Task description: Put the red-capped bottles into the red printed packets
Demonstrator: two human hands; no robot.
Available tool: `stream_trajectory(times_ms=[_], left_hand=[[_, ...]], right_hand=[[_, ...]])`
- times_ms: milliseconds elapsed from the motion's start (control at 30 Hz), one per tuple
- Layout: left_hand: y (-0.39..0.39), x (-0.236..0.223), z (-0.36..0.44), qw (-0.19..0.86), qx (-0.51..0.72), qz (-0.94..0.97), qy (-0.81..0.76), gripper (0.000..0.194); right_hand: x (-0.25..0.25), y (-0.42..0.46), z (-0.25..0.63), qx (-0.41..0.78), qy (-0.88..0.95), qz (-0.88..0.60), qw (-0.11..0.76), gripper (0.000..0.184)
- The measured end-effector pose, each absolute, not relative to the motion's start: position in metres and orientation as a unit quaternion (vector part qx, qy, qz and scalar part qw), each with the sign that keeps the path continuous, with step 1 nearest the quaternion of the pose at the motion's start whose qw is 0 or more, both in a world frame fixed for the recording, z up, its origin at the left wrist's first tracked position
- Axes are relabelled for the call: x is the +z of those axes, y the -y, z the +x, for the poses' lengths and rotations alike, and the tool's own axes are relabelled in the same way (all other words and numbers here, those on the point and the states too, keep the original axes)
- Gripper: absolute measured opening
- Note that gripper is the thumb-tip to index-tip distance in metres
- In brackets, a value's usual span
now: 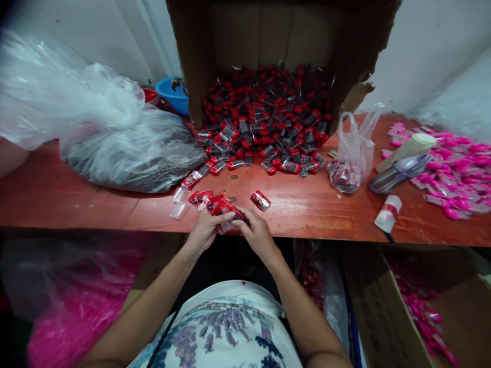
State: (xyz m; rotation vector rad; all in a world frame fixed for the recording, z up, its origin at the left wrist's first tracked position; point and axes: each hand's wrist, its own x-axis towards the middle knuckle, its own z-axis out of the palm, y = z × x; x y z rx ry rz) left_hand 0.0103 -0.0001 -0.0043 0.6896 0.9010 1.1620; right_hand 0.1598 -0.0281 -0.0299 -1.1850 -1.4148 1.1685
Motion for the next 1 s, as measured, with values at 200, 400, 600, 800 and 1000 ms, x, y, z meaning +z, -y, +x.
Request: stream_trajectory(times_ms=[200,400,600,800,1000], left_hand=[[-0.005,-0.016,0.008,0.72,0.492,0.268,-0.409,0.037],[-0.008,-0.022,0.002,0.712,0.503,0.215,-0.44,0.045],[-0.013,-0.018,0.016,0.696,0.537,0.22,-0.423,0.042],[-0.017,-0.014,0.031,0.667,0.574,0.239,-0.411,0.034],[-0.028,-0.009,0.027,0.64,0.61,0.18,-0.43,0.032]], right_hand=[[-0.044,0.022,0.162,0.493,0.503,-0.544,0.456,0.035],[-0.052,0.012,0.179,0.313,0.551,-0.643,0.43,0.043],[-0.045,0.012,0.154,0.341,0.578,-0.555,0.491,0.043],[-0.035,-0.001,0.154,0.299,0.622,-0.546,0.475,0.036],[-0.024,-0.044,0.18,0.167,0.746,-0.561,0.317,0.033]])
